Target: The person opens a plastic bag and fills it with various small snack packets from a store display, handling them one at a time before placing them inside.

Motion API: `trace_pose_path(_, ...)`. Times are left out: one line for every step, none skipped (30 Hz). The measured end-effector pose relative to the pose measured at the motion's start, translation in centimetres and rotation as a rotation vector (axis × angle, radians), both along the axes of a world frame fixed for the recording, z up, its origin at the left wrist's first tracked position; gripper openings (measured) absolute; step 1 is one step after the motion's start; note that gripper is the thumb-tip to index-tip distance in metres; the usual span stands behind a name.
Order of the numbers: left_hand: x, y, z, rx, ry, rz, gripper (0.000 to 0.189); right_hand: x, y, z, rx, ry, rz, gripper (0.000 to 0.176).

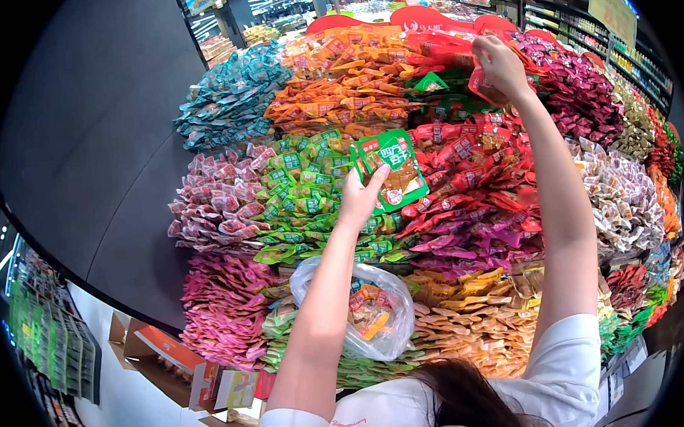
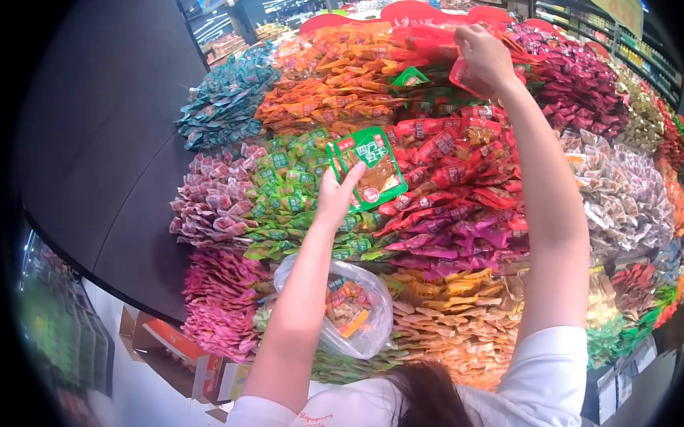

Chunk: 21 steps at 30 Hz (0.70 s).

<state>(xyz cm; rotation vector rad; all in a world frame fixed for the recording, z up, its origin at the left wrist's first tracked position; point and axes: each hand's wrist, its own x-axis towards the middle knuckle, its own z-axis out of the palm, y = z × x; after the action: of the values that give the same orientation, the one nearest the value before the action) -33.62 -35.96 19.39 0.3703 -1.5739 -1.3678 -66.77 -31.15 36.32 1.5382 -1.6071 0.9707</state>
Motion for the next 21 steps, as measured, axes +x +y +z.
trace_pose_path(0.0, -0.1, -0.1, 0.0, -0.001, -0.009, 0.024, 0.0, 0.7, 0.4, -0.105, -0.022, 0.08, 0.017)
trace_pose_path(-0.1, -0.2, -0.2, -0.006, 0.002, -0.006, 0.025, 0.0, 1.8, 0.8, -0.07, -0.212, 0.07, 0.019)
trace_pose_path(-0.2, -0.3, -0.2, -0.014, 0.006, -0.005, 0.025, 0.0, 2.4, 1.2, -0.145, -0.204, 0.139, 0.02)
trace_pose_path(-0.2, -0.4, -0.2, -0.021, 0.016, -0.026, 0.025, 0.1, 3.2, 1.5, -0.221, -0.195, 0.207, 0.021)
trace_pose_path(-0.2, -0.3, -0.2, -0.009, 0.018, -0.024, 0.025, 0.2, 4.1, 1.8, -0.224, -0.195, 0.193, 0.021)
trace_pose_path(-0.2, -0.3, -0.2, 0.003, 0.018, -0.021, 0.025, 0.9, 5.2, 2.1, -0.182, -0.269, 0.241, 0.022)
trace_pose_path(-0.2, -0.3, -0.3, 0.003, 0.013, -0.033, 0.025, 1.9, 6.2, 2.3, -0.139, -0.344, 0.288, 0.024)
trace_pose_path(-0.2, -0.5, -0.3, -0.014, 0.023, -0.034, 0.025, 3.0, 7.4, 2.3, -0.14, -0.351, 0.275, 0.024)
trace_pose_path(-0.2, -0.4, -0.3, -0.027, 0.031, -0.034, 0.025, 4.4, 8.6, 2.0, -0.095, -0.441, 0.336, 0.025)
trace_pose_path(-0.1, -0.2, -0.1, -0.038, 0.022, -0.03, 0.023, 5.9, 9.5, 1.4, -0.049, -0.532, 0.398, 0.026)
trace_pose_path(0.2, -0.2, 0.2, 0.0, -0.027, -0.021, 0.023, 7.3, 10.0, 0.4, -0.064, -0.521, 0.494, 0.026)
trace_pose_path(0.6, -0.1, 0.5, 0.036, -0.076, -0.011, 0.022, 10.2, 11.5, 0.0, 0.028, -0.635, 0.559, 0.025)
trace_pose_path(0.9, 0.6, 1.3, 0.039, -0.083, 0.003, 0.02, 11.6, 12.1, -1.0, 0.059, -0.589, 0.515, 0.024)
trace_pose_path(0.9, 1.4, 2.0, 0.044, -0.086, -0.004, 0.02, 12.7, 12.5, -2.0, 0.089, -0.541, 0.471, 0.024)
trace_pose_path(0.8, 2.2, 2.6, 0.022, 0.051, -0.052, 0.019, 14.6, 13.0, -3.0, 0.114, -0.621, 0.509, 0.023)
trace_pose_path(1.1, 3.2, 3.4, 0.004, 0.186, -0.1, 0.018, 16.6, 13.5, -4.0, 0.14, -0.702, 0.545, 0.023)
trace_pose_path(1.9, 4.2, 3.9, 0.063, 0.148, -0.15, 0.018, 18.2, 13.8, -5.0, 0.169, -0.766, 0.554, 0.023)
trace_pose_path(2.8, 5.4, 4.0, 0.077, 0.144, -0.154, 0.018, 20.1, 14.2, -5.8, 0.184, -0.809, 0.528, 0.024)
trace_pose_path(3.7, 6.7, 3.8, 0.267, 0.174, -0.241, 0.019, 21.7, 14.5, -6.7, 0.205, -0.805, 0.468, 0.022)
trace_pose_path(4.8, 7.9, 3.6, 0.458, 0.206, -0.324, 0.021, 23.1, 14.6, -7.6, 0.227, -0.799, 0.41, 0.02)
trace_pose_path(6.2, 9.1, 3.4, 0.506, 0.14, -0.376, 0.029, 24.2, 14.7, -8.4, 0.26, -0.759, 0.353, 0.019)
